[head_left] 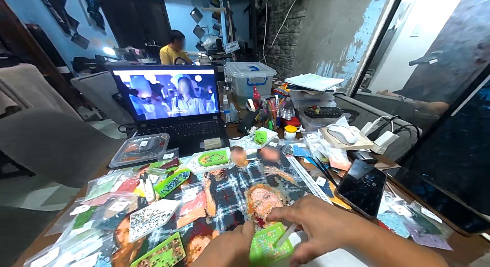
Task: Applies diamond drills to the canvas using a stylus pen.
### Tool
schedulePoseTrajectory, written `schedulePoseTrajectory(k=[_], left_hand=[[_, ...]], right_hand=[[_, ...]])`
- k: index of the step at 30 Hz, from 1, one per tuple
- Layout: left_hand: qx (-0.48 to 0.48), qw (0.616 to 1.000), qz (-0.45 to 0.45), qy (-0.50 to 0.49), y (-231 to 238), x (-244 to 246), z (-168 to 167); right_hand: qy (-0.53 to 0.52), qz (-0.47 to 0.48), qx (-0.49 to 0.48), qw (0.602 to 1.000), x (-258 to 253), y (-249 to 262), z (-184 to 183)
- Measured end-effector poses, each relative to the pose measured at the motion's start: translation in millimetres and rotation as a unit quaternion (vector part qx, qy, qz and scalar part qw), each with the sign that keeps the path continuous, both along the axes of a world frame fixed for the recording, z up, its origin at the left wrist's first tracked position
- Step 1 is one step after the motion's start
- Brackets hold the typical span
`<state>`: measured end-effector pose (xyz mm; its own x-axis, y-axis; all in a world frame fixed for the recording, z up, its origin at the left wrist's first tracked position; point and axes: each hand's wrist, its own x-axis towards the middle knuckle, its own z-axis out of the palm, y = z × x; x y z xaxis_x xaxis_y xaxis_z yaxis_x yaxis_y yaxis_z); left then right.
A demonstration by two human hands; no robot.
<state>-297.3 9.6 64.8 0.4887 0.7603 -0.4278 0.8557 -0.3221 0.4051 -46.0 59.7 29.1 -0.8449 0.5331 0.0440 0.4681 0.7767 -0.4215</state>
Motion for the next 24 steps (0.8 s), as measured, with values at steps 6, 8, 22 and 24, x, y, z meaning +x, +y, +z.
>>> schedulePoseTrajectory(k=[6,8,22,24], left_hand=[[0.016,0.999,-0.007,-0.031,0,-3,-6],[0.017,0.999,-0.008,-0.035,-1,-4,-7],[0.013,0.998,-0.027,-0.053,2,-4,-10],[0.015,0.998,-0.032,-0.046,2,-4,-10]], right_hand=[[-0.002,0.003,0.004,1.0,-2,-1,-4],[0.006,0.005,0.008,1.0,-2,-1,-4],[0.033,0.025,0.03,0.999,0,-1,-8],[0.033,0.027,0.031,0.999,1,-1,-9]])
